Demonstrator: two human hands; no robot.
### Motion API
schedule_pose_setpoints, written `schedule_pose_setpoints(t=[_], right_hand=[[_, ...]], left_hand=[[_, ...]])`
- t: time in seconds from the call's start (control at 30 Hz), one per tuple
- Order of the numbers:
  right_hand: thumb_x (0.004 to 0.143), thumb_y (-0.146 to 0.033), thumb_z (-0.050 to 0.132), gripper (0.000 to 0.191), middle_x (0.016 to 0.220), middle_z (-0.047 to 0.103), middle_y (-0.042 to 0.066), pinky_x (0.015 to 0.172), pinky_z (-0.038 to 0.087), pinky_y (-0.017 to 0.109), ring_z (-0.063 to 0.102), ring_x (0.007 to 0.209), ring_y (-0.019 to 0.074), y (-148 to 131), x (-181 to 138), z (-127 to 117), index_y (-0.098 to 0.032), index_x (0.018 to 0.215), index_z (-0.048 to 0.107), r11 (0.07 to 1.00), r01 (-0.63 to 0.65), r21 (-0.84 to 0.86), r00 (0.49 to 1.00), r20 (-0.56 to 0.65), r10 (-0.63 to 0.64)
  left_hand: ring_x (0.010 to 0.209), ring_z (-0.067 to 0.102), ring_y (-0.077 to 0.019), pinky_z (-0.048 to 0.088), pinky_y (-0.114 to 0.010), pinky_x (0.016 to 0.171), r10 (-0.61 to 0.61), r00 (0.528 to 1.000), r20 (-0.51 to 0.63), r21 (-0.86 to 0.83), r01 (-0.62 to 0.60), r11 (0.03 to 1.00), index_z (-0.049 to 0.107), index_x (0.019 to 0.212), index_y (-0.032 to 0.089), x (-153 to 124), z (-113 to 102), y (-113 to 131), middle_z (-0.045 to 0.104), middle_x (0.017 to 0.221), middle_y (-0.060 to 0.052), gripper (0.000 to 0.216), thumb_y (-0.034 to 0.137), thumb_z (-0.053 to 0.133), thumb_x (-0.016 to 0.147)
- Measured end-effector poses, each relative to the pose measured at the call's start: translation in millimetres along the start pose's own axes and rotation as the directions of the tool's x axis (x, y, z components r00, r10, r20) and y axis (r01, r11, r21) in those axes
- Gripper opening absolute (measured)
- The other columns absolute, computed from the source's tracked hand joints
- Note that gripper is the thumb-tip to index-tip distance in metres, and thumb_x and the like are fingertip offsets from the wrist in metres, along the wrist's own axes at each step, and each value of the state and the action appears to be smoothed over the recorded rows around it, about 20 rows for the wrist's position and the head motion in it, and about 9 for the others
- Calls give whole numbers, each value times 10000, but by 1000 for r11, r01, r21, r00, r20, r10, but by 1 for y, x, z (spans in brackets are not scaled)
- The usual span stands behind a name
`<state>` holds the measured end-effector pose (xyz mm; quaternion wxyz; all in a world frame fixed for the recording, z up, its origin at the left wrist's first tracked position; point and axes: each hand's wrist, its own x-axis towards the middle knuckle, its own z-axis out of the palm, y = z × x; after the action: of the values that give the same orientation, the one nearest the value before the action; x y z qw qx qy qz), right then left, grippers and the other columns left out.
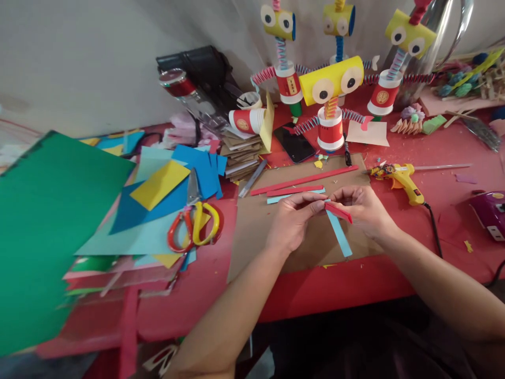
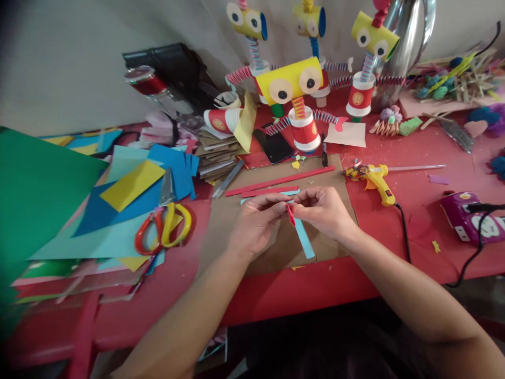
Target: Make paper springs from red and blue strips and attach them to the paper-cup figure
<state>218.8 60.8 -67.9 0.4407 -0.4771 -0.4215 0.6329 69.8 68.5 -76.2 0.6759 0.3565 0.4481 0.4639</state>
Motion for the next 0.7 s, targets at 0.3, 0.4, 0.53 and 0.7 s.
schedule_pose_setpoints(t=[0.3,0.4,0.53,0.7], right_hand=[[638,-367,792,210,699,696,16,622,503,274,615,672,146,-2,-5,2,-192,716,708,979,166,-119,986,17,-165],[688,-309,749,130,746,714,15,650,512,282,625,698,153,-3,-7,2,-206,764,729,960,206,-189,978,18,-206],[734,-351,742,146,780,741,33,701,531,313,666,752,180,0,-6,2,-209,762,756,951,243,-189,968,-20,-251],[699,-375,791,176,753,739,36,666,541,310,672,726,180,3,-3,2,-210,758,776,960,241,-144,961,-101,-257]], left_hand=[[729,686,-149,583,-292,723,390,918,-67,315,-351,882,788,750,268,-7,-5,-7,756,789,-4,55,303,805,711],[749,683,-151,578,-293,729,423,903,-78,336,-375,864,789,775,273,-5,-7,-10,753,814,-6,62,316,791,731],[783,688,-160,580,-306,757,419,904,-81,328,-373,868,786,770,266,-4,-5,-9,755,818,-11,61,316,783,735],[833,711,-176,574,-326,819,212,976,-55,127,-204,971,794,811,259,-3,-2,-6,784,860,-20,165,289,834,653]])
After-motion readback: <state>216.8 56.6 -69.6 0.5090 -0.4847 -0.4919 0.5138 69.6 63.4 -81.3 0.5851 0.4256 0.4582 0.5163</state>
